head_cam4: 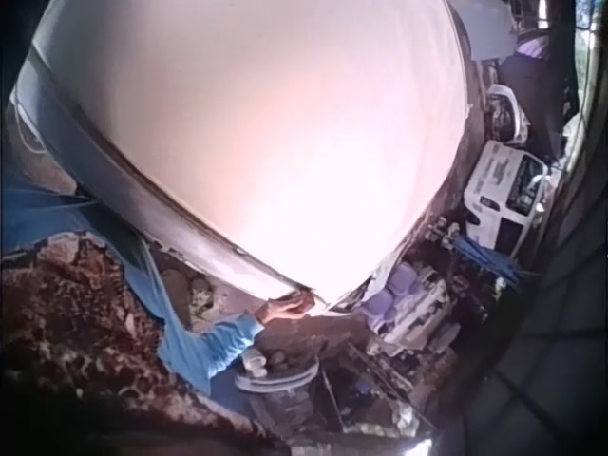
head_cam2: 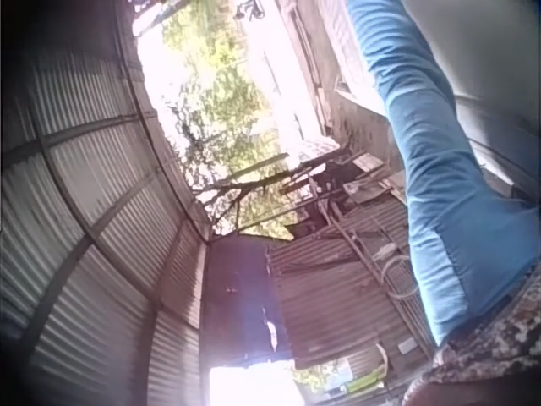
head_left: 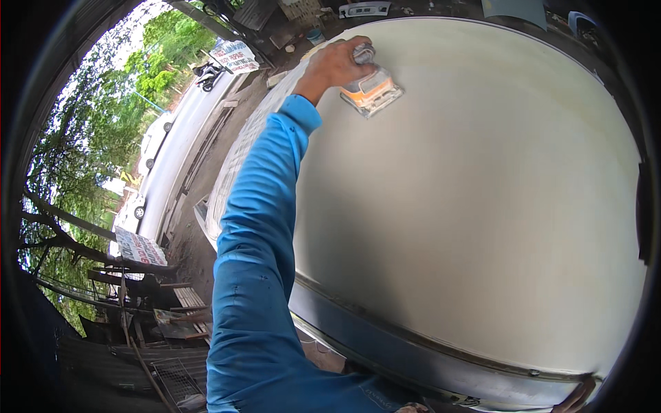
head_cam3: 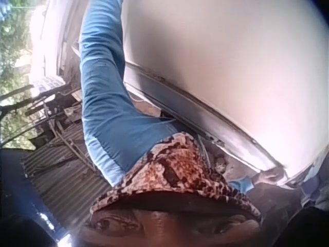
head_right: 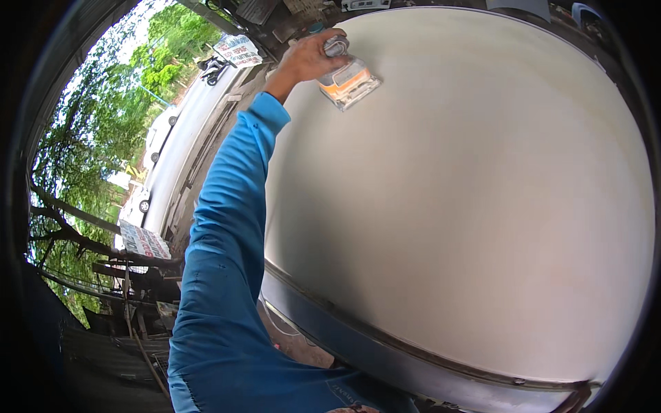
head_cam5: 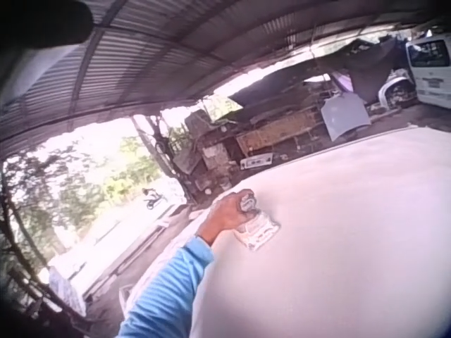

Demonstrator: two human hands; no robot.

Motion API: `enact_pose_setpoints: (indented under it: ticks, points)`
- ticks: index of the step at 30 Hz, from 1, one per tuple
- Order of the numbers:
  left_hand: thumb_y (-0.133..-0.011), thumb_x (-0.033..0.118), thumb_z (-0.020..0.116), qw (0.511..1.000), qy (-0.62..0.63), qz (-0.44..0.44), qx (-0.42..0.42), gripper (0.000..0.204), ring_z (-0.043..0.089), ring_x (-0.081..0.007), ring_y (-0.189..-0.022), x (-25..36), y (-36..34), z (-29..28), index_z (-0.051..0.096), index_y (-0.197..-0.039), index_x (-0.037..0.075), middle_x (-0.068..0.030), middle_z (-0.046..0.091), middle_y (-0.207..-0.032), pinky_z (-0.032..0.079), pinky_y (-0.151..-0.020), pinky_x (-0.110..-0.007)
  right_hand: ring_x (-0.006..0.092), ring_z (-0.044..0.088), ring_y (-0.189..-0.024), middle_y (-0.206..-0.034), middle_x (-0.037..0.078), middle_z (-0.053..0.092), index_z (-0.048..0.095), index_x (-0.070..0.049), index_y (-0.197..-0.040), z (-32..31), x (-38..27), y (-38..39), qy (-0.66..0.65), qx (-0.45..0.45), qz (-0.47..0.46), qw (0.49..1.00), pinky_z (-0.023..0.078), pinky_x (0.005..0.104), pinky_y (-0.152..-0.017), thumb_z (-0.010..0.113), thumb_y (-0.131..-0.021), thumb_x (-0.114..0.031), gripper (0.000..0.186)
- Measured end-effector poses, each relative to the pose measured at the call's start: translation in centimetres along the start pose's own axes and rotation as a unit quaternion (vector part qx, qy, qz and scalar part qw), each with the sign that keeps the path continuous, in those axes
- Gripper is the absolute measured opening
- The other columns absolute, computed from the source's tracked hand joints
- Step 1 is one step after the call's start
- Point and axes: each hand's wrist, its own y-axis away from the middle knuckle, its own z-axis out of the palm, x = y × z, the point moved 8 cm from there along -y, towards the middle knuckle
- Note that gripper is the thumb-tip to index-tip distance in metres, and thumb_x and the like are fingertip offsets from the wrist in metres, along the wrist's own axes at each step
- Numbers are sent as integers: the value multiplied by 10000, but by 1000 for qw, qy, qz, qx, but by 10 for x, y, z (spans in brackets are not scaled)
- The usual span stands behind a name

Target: Sanding the roof of a car using an electric orbital sander in preparation for bodywork.

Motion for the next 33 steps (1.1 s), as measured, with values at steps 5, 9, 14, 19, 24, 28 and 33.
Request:
enact_pose_setpoints:
  ticks: [5,9,14,19,24,28,33]
  points:
    - [-728,526,752,996,-39,-73,15,653,677,-321,-1106,-61,-43,19,623,-1316,274,-116,726,-1168,524,-947,-434,303,659,-830,-947,162,670,659,14,-977,9,-41,-14,-39,68,35,996,545,424,-734,643,-985,-233,247]
    - [-711,532,762,997,-34,-72,2,665,684,-317,-1081,-29,-17,5,621,-1306,270,-122,734,-1132,531,-920,-427,328,658,-832,-975,160,672,665,13,-953,14,-42,-18,140,30,-28,989,543,439,-705,634,-991,-208,227]
    - [-756,436,760,997,30,59,26,583,692,-372,-911,96,87,-36,621,-1270,200,-145,701,-1029,547,-826,-459,368,653,-842,-999,183,670,658,16,-972,19,-41,-14,178,28,-106,978,539,468,-701,587,-1022,-233,264]
    - [-743,311,804,989,74,129,15,585,690,-338,-804,224,211,-77,606,-1285,213,-141,633,-979,567,-710,-457,372,656,-842,-998,197,666,657,11,-1013,17,-15,-15,14,0,-27,1000,544,458,-721,550,-1039,-279,310]
    - [-741,281,810,975,97,197,-36,581,704,-325,-839,271,242,-88,610,-1284,226,-124,636,-1011,582,-733,-447,395,557,-1211,-1302,254,583,571,88,-1257,14,-4,-5,113,-78,-134,981,413,478,-1069,398,-1065,-178,371]
    - [-754,249,818,988,69,141,-11,590,708,-314,-919,211,163,-56,608,-1299,158,-118,676,-1105,567,-824,-427,446,573,-1178,-1308,267,582,533,42,-1304,7,7,2,69,-115,-64,989,452,530,-1017,422,-1043,-156,346]
    - [-800,319,808,996,61,58,-7,548,711,-266,-951,98,25,-6,624,-1295,174,-117,739,-1050,542,-865,-363,459,566,-1227,-1359,252,565,509,10,-1359,4,-18,8,208,-90,-219,949,435,569,-1065,409,-1055,-175,369]
